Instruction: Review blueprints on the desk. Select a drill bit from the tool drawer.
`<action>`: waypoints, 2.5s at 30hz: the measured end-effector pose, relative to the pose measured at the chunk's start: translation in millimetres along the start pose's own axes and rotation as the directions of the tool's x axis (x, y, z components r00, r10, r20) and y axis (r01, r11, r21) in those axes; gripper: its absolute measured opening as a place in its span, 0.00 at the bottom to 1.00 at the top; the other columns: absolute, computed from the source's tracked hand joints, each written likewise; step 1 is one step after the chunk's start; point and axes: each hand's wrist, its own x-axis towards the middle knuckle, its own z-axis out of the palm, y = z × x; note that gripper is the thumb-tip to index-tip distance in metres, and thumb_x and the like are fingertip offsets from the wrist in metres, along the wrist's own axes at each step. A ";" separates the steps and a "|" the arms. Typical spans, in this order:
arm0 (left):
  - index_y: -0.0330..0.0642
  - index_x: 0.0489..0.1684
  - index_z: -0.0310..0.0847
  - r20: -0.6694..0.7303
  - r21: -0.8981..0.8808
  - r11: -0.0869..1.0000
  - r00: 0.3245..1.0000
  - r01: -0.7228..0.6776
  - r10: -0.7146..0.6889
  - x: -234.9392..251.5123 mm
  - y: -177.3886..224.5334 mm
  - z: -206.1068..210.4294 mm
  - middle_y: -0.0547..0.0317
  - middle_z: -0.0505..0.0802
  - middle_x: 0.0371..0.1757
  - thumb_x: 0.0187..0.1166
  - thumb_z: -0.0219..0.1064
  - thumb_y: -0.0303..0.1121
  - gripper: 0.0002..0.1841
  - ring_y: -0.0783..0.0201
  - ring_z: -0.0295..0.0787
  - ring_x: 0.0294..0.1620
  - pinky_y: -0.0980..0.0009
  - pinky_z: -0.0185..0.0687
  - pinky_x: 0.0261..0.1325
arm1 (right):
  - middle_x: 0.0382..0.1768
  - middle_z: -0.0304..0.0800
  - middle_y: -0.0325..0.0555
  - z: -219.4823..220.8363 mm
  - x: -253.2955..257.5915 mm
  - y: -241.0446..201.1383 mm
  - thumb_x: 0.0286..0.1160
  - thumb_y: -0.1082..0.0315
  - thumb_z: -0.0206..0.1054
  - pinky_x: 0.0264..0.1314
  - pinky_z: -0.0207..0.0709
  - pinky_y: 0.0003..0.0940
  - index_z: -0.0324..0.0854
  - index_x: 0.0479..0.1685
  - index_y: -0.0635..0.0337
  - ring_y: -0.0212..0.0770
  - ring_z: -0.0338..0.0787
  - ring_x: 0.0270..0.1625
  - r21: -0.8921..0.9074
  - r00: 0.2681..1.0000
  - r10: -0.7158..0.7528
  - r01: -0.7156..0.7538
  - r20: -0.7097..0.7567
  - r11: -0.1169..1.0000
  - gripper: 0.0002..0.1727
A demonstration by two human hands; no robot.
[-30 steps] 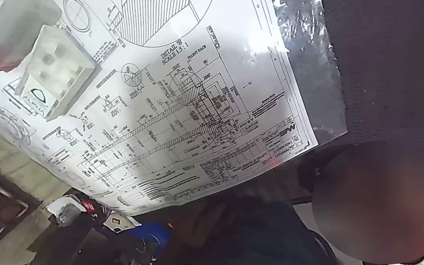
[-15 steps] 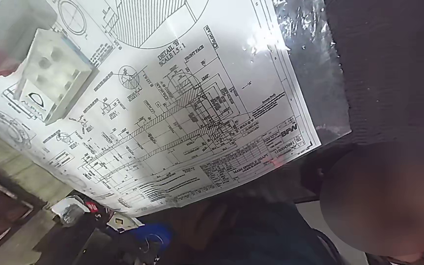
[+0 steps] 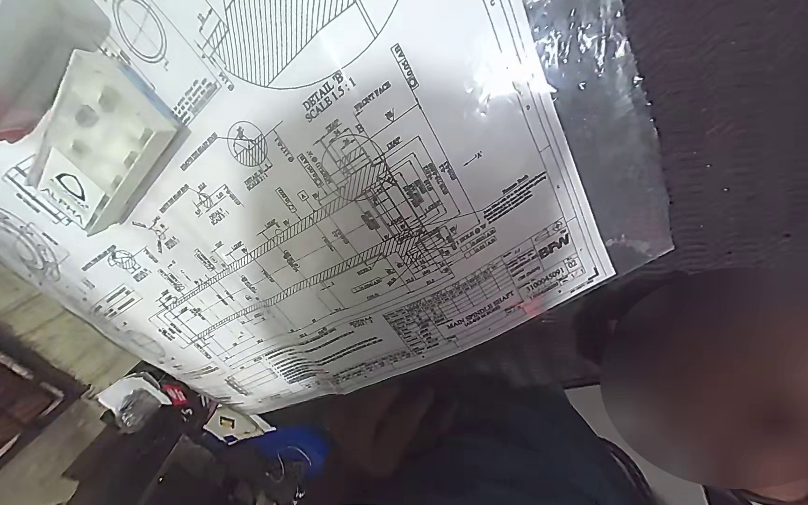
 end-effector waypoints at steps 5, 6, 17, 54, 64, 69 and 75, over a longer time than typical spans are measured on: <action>0.57 0.45 0.87 0.013 0.008 1.000 1.000 0.002 -0.003 0.6 0.0 -1.4 0.69 0.83 0.36 0.70 0.78 0.53 0.16 0.75 0.80 0.35 0.83 0.75 0.42 | 0.22 0.78 0.47 0.8 0.0 0.9 0.90 0.54 0.52 0.32 0.74 0.32 0.71 0.27 0.58 0.38 0.83 0.28 0.032 1.000 -0.008 0.008 -0.004 0.999 0.22; 0.57 0.45 0.87 0.013 0.008 1.000 1.000 0.002 -0.002 1.0 0.2 -1.4 0.69 0.83 0.36 0.70 0.78 0.54 0.16 0.75 0.80 0.35 0.83 0.75 0.42 | 0.22 0.79 0.47 0.7 -0.2 1.1 0.90 0.54 0.52 0.32 0.74 0.32 0.71 0.28 0.58 0.38 0.83 0.29 0.035 1.000 -0.009 0.009 -0.004 0.999 0.22; 0.55 0.45 0.87 0.023 -0.026 1.000 1.000 -0.015 0.016 2.6 -1.8 -2.0 0.67 0.83 0.35 0.73 0.76 0.51 0.14 0.74 0.80 0.34 0.83 0.76 0.41 | 0.22 0.78 0.47 0.3 -0.7 1.1 0.91 0.53 0.52 0.32 0.74 0.31 0.71 0.28 0.58 0.39 0.82 0.29 0.020 1.000 -0.004 0.004 -0.002 1.000 0.22; 0.54 0.43 0.88 -0.010 -0.037 0.999 1.000 -0.003 0.002 4.1 -0.1 0.8 0.67 0.83 0.32 0.70 0.78 0.52 0.15 0.73 0.80 0.31 0.82 0.77 0.38 | 0.21 0.78 0.47 0.1 0.8 2.8 0.90 0.54 0.51 0.32 0.75 0.33 0.70 0.27 0.58 0.40 0.82 0.28 0.036 1.000 -0.013 0.013 0.011 0.999 0.22; 0.56 0.44 0.86 -0.013 0.011 1.000 1.000 0.009 -0.009 2.3 2.0 0.9 0.68 0.82 0.35 0.68 0.79 0.53 0.16 0.74 0.79 0.34 0.84 0.75 0.40 | 0.22 0.77 0.46 0.2 2.2 0.8 0.91 0.54 0.50 0.32 0.73 0.31 0.69 0.27 0.57 0.38 0.82 0.28 0.008 1.000 -0.014 0.014 0.007 1.000 0.22; 0.53 0.42 0.87 0.014 -0.046 0.998 0.999 0.032 -0.031 7.8 3.3 -1.7 0.65 0.84 0.35 0.81 0.70 0.49 0.11 0.74 0.81 0.35 0.84 0.78 0.44 | 0.22 0.78 0.47 -0.5 1.9 -0.7 0.91 0.53 0.51 0.33 0.74 0.31 0.71 0.28 0.58 0.39 0.83 0.29 -0.007 1.000 -0.012 0.012 0.002 1.000 0.22; 0.54 0.37 0.90 -0.009 -0.031 0.998 0.998 0.061 -0.062 -0.4 -1.4 0.6 0.65 0.89 0.33 0.81 0.69 0.47 0.11 0.72 0.85 0.34 0.79 0.82 0.43 | 0.19 0.78 0.46 2.8 6.5 -2.6 0.91 0.54 0.52 0.32 0.75 0.30 0.73 0.24 0.58 0.38 0.83 0.27 -0.023 0.997 -0.041 0.040 -0.059 0.999 0.24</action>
